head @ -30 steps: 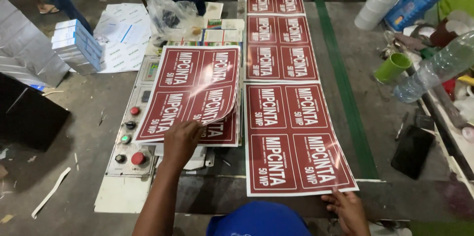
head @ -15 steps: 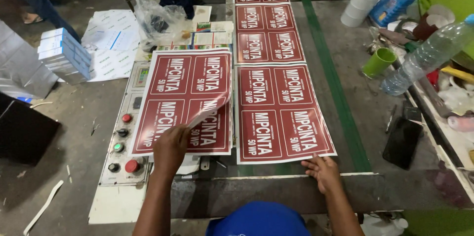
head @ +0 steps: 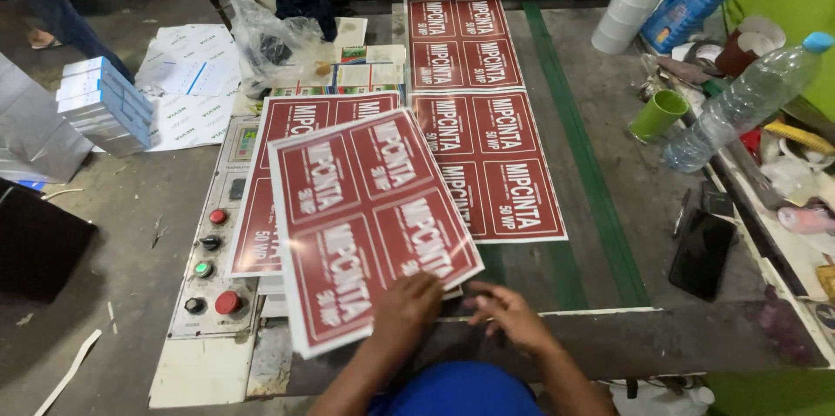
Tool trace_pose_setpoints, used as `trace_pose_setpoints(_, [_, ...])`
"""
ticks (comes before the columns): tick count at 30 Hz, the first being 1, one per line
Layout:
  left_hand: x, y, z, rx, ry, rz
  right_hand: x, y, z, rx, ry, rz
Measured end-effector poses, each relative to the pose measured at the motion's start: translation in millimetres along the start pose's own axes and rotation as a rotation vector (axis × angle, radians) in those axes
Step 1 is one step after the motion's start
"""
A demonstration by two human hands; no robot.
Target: The person is sorting and aligning sheets of printed labels on a workstation in a print shop.
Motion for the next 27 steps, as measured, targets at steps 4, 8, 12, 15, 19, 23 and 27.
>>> trace_pose_setpoints(4, [-18.7,26.2,1.2,-0.055,-0.082,-0.055,-25.1,10.3,5.1,0.063,-0.224,-0.111])
trace_pose_setpoints(8, [-20.5,22.4,5.2,0.012,-0.232,-0.077,-4.5,16.5,11.1,0.068,-0.037,0.029])
trace_pose_setpoints(12, [-22.6,-29.2,-17.9,0.108,-0.223,0.000,29.6,5.1,1.9,0.075,0.096,0.084])
trace_pose_setpoints(15, [-12.6,-70.0,-34.7,0.159,-0.089,0.182,78.1,11.5,-2.7,0.089,0.303,0.033])
trace_pose_setpoints(19, [5.2,-108.5,-40.7,0.351,-0.196,0.332,123.9,7.5,-18.2,0.217,0.386,0.140])
trace_pose_setpoints(23, [22.3,-149.0,-47.1,0.430,-0.334,0.472,157.4,13.0,-33.8,0.171,0.494,0.138])
trace_pose_setpoints(27, [47.6,-144.5,-32.8,0.444,-0.442,0.553,164.6,7.1,-58.3,0.097,0.571,0.082])
Point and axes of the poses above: each hand's wrist, its own z-axis towards the middle knuckle, its own x-axis out of the back of the hand, y = z × x, the point moved 8 cm from there along z, towards the middle knuckle, and after that the axes turned 2 degrees about y, right-handed, at the moved point
